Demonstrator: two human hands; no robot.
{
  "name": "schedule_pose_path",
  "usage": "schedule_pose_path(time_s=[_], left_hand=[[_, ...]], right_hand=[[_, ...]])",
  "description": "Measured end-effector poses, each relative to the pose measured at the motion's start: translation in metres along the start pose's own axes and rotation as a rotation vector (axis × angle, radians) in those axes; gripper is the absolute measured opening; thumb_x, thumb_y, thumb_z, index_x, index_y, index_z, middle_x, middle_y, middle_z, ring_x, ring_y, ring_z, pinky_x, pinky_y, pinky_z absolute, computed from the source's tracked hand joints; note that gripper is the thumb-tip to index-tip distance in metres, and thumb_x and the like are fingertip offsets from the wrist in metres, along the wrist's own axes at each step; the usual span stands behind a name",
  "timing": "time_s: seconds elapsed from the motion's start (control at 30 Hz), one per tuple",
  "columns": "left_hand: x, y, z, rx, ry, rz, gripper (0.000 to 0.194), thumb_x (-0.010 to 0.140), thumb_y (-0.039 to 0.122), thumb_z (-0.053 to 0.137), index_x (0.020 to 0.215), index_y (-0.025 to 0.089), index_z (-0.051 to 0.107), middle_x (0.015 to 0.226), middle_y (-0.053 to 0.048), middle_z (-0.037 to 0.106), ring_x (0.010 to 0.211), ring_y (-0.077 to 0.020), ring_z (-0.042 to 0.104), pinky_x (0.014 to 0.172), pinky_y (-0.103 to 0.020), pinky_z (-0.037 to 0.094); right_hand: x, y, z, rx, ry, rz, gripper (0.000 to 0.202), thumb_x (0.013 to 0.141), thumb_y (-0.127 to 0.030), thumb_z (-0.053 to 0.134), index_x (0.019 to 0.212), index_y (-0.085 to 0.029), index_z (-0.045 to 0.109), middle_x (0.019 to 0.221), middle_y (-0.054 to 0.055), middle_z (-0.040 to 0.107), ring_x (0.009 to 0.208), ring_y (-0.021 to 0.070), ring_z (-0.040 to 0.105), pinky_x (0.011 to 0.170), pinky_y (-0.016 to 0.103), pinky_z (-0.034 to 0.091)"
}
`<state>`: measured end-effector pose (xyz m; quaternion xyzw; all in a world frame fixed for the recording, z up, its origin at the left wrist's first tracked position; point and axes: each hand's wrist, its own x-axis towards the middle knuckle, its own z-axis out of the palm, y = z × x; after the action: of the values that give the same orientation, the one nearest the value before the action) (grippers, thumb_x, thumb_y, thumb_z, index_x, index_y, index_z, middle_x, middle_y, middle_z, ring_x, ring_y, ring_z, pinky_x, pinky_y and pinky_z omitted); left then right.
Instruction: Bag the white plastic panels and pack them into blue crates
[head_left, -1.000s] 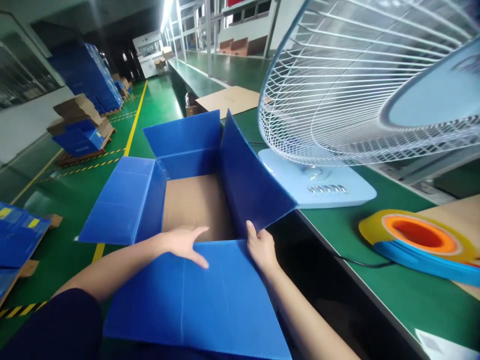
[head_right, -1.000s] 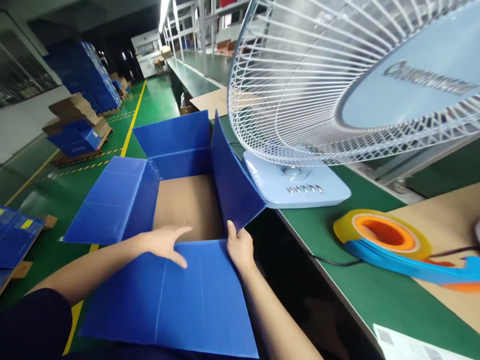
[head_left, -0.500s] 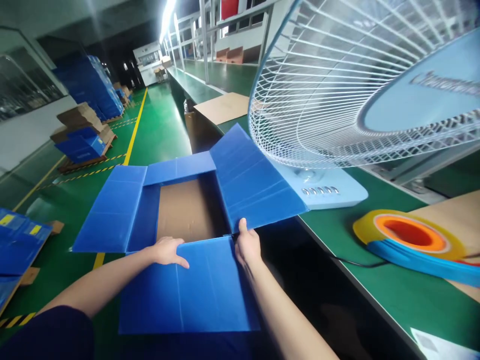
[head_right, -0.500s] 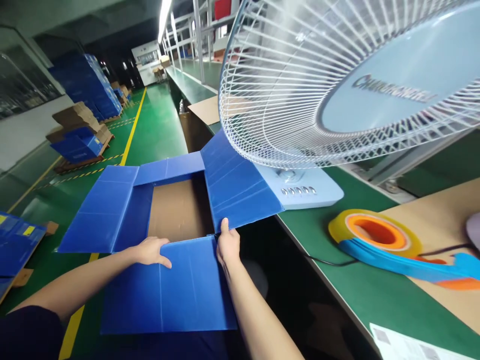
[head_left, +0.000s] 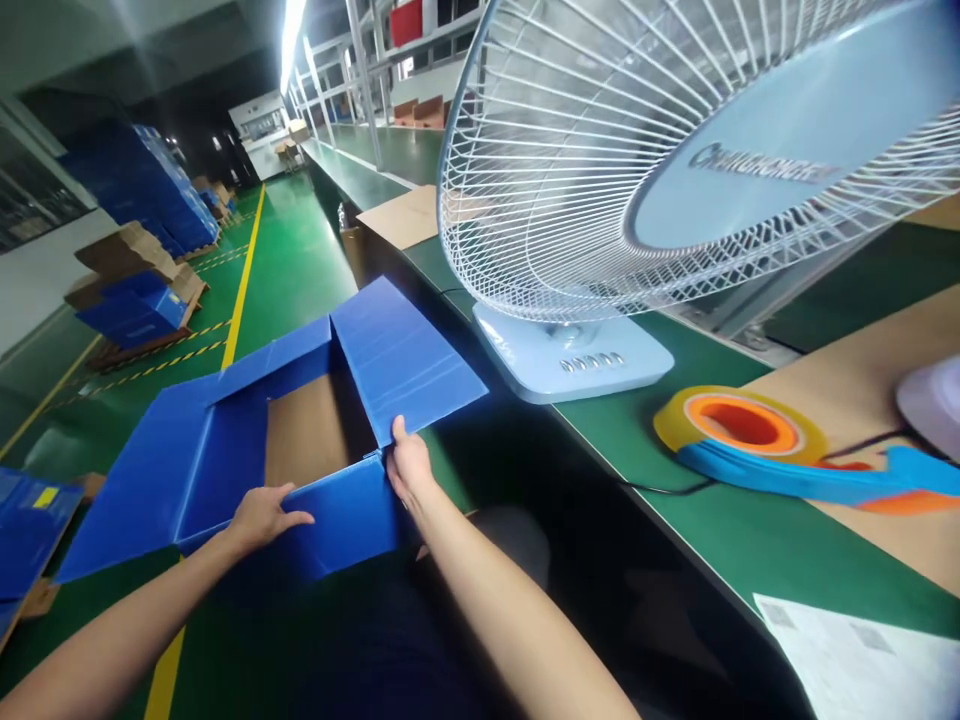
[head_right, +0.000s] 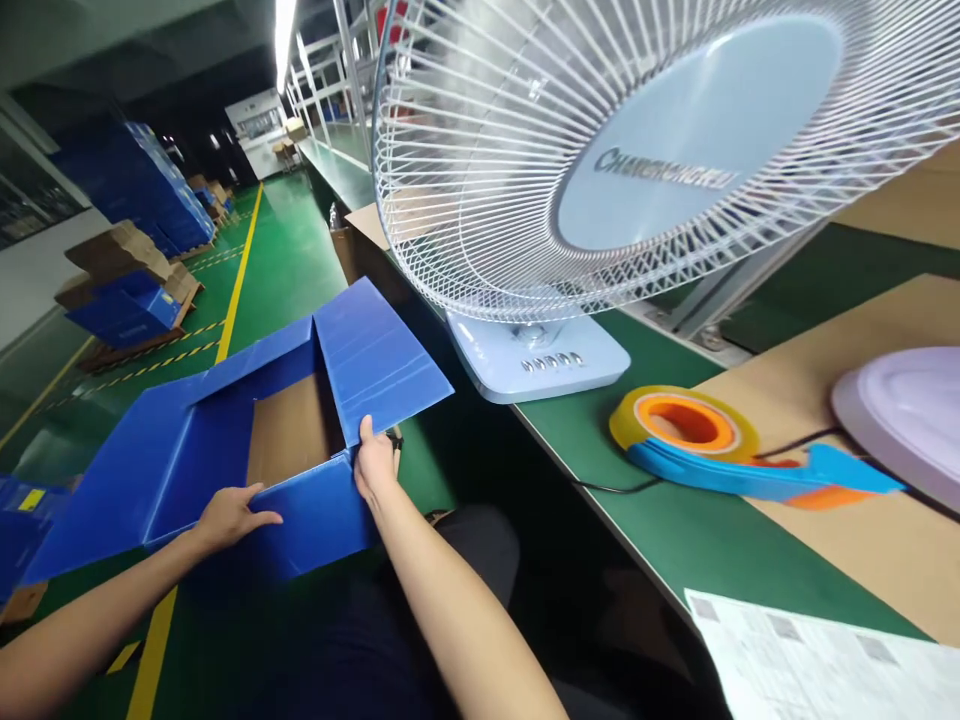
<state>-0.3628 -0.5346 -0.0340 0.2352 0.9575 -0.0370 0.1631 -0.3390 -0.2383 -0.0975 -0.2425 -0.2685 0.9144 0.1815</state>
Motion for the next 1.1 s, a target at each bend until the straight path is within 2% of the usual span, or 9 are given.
schedule_pose_path(time_s=[0.13, 0.27, 0.47, 0.67, 0.8, 0.87, 0.93, 1.03, 1.1], left_hand=[[0.006, 0.014, 0.018, 0.074, -0.032, -0.007, 0.062, 0.092, 0.089, 0.059, 0.092, 0.027, 0.066, 0.088, -0.004, 0.082, 0.097, -0.0329, 0.08, 0.074, -0.032, 0.043], [0.027, 0.047, 0.033, 0.139, -0.042, -0.012, 0.063, 0.094, 0.088, 0.057, 0.103, 0.027, 0.072, 0.102, -0.01, 0.084, 0.103, -0.0369, 0.08, 0.078, -0.035, 0.048], [0.063, 0.109, 0.036, 0.119, 0.01, 0.053, 0.067, 0.092, 0.088, 0.059, 0.114, 0.026, 0.075, 0.103, -0.013, 0.084, 0.105, -0.0388, 0.08, 0.083, -0.039, 0.054], [0.09, 0.165, 0.03, 0.062, 0.022, 0.103, 0.069, 0.09, 0.089, 0.062, 0.117, 0.027, 0.074, 0.104, -0.015, 0.083, 0.106, -0.0399, 0.08, 0.09, -0.042, 0.057], [0.093, 0.181, 0.024, 0.029, 0.013, 0.091, 0.072, 0.087, 0.089, 0.066, 0.121, 0.026, 0.072, 0.111, -0.016, 0.083, 0.11, -0.0417, 0.079, 0.092, -0.045, 0.058], [0.093, 0.181, 0.019, 0.017, -0.001, 0.088, 0.073, 0.085, 0.088, 0.07, 0.123, 0.025, 0.069, 0.116, -0.016, 0.082, 0.113, -0.042, 0.078, 0.092, -0.045, 0.058], [0.091, 0.177, 0.015, 0.016, -0.042, 0.112, 0.076, 0.081, 0.084, 0.078, 0.127, 0.026, 0.066, 0.118, -0.016, 0.082, 0.114, -0.0422, 0.078, 0.09, -0.044, 0.058], [0.091, 0.172, 0.013, 0.044, -0.104, 0.161, 0.08, 0.073, 0.076, 0.09, 0.129, 0.027, 0.062, 0.113, -0.014, 0.083, 0.113, -0.0424, 0.078, 0.086, -0.042, 0.058], [0.09, 0.171, 0.015, 0.073, -0.082, 0.152, 0.072, 0.075, 0.073, 0.09, 0.124, 0.027, 0.063, 0.11, -0.012, 0.084, 0.111, -0.0412, 0.079, 0.086, -0.04, 0.057]], right_hand=[[0.018, 0.006, -0.019, 0.043, 0.097, 0.115, 0.021, 0.103, -0.04, 0.074, 0.108, -0.02, 0.071, 0.109, 0.006, 0.082, 0.108, 0.0218, 0.079, 0.101, 0.035, 0.065], [0.042, -0.008, -0.045, 0.029, 0.239, 0.145, 0.018, 0.106, -0.034, 0.071, 0.11, -0.018, 0.066, 0.104, 0.007, 0.08, 0.104, 0.0214, 0.079, 0.095, 0.037, 0.068], [0.078, -0.059, -0.075, -0.07, 0.385, 0.041, 0.014, 0.112, -0.032, 0.06, 0.112, -0.019, 0.062, 0.108, 0.005, 0.076, 0.107, 0.0173, 0.078, 0.095, 0.033, 0.068], [0.094, -0.111, -0.105, -0.347, 0.425, -0.119, 0.023, 0.108, -0.043, 0.063, 0.11, -0.02, 0.062, 0.102, 0.006, 0.075, 0.111, 0.0235, 0.075, 0.097, 0.041, 0.068], [0.062, -0.117, -0.112, -0.642, 0.415, -0.269, 0.045, 0.092, -0.046, 0.075, 0.119, -0.011, 0.064, 0.117, 0.019, 0.073, 0.132, 0.0392, 0.064, 0.117, 0.061, 0.052], [0.032, -0.108, -0.112, -0.771, 0.39, -0.369, 0.061, 0.083, -0.039, 0.08, 0.132, -0.006, 0.061, 0.141, 0.029, 0.063, 0.148, 0.0453, 0.048, 0.127, 0.068, 0.036], [-0.002, -0.093, -0.115, -0.993, 0.31, -0.551, 0.07, 0.085, -0.036, 0.077, 0.143, -0.004, 0.057, 0.159, 0.033, 0.048, 0.157, 0.0463, 0.035, 0.131, 0.07, 0.024], [-0.046, -0.067, -0.127, -1.495, 0.127, -0.905, 0.056, 0.1, -0.033, 0.062, 0.147, -0.004, 0.056, 0.162, 0.034, 0.041, 0.154, 0.047, 0.036, 0.125, 0.072, 0.032], [-0.064, -0.053, -0.137, -1.685, 0.054, -0.999, 0.046, 0.103, -0.028, 0.058, 0.142, -0.003, 0.06, 0.157, 0.035, 0.044, 0.147, 0.0473, 0.042, 0.118, 0.07, 0.04]])
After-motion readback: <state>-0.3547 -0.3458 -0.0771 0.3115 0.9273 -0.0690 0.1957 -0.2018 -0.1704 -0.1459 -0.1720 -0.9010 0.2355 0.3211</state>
